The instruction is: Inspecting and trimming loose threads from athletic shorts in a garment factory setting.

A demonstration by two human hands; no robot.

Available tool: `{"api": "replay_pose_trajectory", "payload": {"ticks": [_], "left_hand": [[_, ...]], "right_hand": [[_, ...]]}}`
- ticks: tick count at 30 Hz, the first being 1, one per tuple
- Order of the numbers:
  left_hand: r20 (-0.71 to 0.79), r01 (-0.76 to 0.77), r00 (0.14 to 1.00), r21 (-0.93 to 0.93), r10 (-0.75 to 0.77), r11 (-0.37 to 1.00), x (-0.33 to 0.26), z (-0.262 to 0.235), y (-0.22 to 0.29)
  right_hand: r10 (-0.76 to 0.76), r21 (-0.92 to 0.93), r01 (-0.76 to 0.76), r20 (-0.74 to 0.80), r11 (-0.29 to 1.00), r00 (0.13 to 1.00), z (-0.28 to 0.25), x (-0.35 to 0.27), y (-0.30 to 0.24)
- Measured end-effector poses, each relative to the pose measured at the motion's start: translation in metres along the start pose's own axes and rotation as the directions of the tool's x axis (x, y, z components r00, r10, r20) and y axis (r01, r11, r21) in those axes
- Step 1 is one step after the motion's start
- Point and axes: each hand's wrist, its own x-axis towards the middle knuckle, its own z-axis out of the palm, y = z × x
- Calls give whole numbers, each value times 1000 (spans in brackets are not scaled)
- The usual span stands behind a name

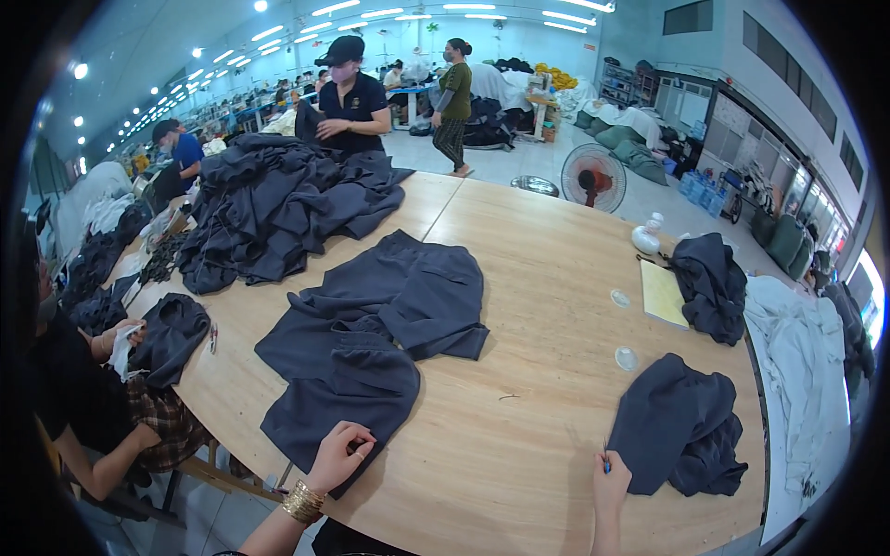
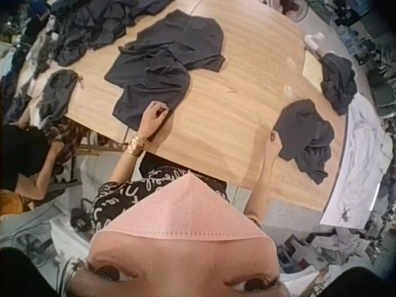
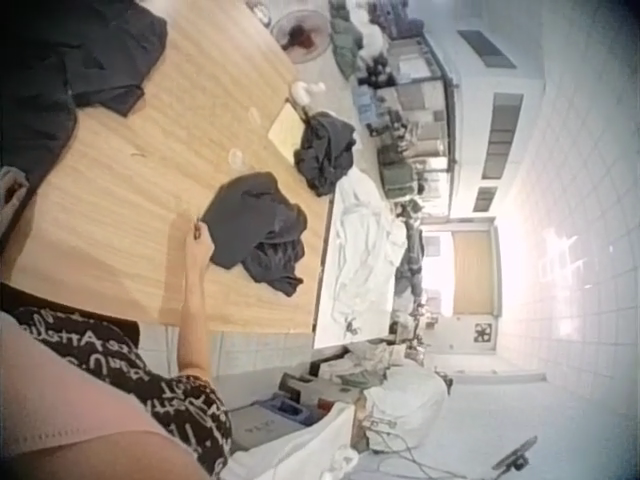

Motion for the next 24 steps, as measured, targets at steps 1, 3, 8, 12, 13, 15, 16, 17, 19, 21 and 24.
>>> {"api": "replay_pose_trajectory", "payload": {"ticks": [1,3,8,12,13,15,16,17,19,21,24], "left_hand": [[2,21,1000,-17,-21,1000,1,0,3],[-3,38,999,-33,-38,999,3,1,3],[-21,34,999,-54,-35,998,8,3,-4],[-15,47,999,-62,-48,997,7,0,-6],[-4,57,998,-74,-58,996,6,-1,-4],[-19,32,999,-78,-33,996,2,-1,-5],[-21,14,1000,-89,-16,996,-2,0,-6],[-21,10,1000,-89,-11,996,-5,2,-10],[-13,37,999,-120,-39,992,-8,3,-11],[-7,79,997,-150,-81,986,-13,3,-9],[-65,-100,993,-105,94,989,3,-1,-12]], "right_hand": [[14,-8,-14,-5,1000,1000,3,-3,3],[19,-39,-19,0,999,1000,13,-9,5],[22,-27,-23,-28,999,999,27,-7,3],[-26,-175,27,7,984,1000,11,-1,3],[-51,-197,48,-12,979,999,5,-2,3],[-58,-192,55,-7,980,998,2,-1,6],[-73,-173,71,-4,982,997,2,-2,14],[-101,-226,97,-7,969,995,2,-5,19],[-56,-249,59,17,967,998,-1,-8,10],[-74,-271,78,26,960,997,-3,-4,21],[-31,-326,39,30,944,999,-13,7,36]]}}
